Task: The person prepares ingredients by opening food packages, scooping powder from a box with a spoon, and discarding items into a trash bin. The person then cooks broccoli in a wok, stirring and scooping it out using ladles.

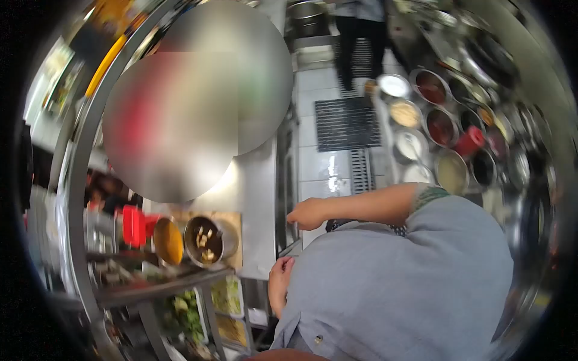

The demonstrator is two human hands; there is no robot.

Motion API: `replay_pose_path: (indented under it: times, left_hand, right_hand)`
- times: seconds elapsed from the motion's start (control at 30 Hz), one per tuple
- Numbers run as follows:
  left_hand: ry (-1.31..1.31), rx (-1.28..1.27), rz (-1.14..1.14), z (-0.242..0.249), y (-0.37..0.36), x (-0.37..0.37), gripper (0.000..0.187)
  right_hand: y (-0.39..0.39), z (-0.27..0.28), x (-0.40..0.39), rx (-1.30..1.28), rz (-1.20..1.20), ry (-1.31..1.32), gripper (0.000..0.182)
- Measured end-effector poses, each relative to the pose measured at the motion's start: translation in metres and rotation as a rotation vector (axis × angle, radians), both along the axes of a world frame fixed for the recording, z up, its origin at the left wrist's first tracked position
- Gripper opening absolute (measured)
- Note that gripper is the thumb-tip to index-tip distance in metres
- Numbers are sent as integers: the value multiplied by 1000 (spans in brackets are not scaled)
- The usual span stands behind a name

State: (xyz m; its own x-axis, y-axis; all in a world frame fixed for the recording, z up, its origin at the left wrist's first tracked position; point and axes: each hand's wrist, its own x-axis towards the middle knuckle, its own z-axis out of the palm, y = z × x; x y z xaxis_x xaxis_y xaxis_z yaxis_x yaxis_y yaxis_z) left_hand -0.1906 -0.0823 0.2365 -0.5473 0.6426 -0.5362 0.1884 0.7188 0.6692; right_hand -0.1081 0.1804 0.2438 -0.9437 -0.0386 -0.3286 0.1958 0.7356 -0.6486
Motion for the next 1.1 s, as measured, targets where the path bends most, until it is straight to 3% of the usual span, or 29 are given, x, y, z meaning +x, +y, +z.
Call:
replay_pose_path:
  times: [0.13,0.2,0.27,0.37,0.57,0.8,1.0,1.03,1.07,1.1]
  left_hand:
    - [-72,153,-180,1,5,-4,37]
    - [-154,189,-268,-25,-5,-8,39]
    - [-249,224,-328,-69,-17,-17,40]
    - [-279,126,-490,-62,-7,-14,41]
    - [-97,225,-787,-77,18,-6,42]
    - [-15,129,-874,-79,43,52,36]
    - [-39,-14,-868,-98,51,114,33]
    - [-41,-40,-855,-103,50,123,33]
    - [-47,-64,-841,-107,50,132,32]
    - [-53,-89,-825,-111,50,140,32]
  right_hand:
    - [-33,7,28,113,-118,-87,29]
    - [-53,25,42,30,-130,-182,34]
    - [-71,9,58,10,-143,-158,34]
    - [-81,-8,87,5,-282,-109,31]
    - [-94,-15,146,9,-521,-108,31]
    - [-103,-49,222,-21,-692,-6,32]
    - [-114,-70,353,-36,-940,-102,30]
    - [-117,-24,395,-121,-1117,-135,27]
    - [-111,-25,443,-101,-1318,17,27]
    - [-107,-27,507,403,-1404,263,21]
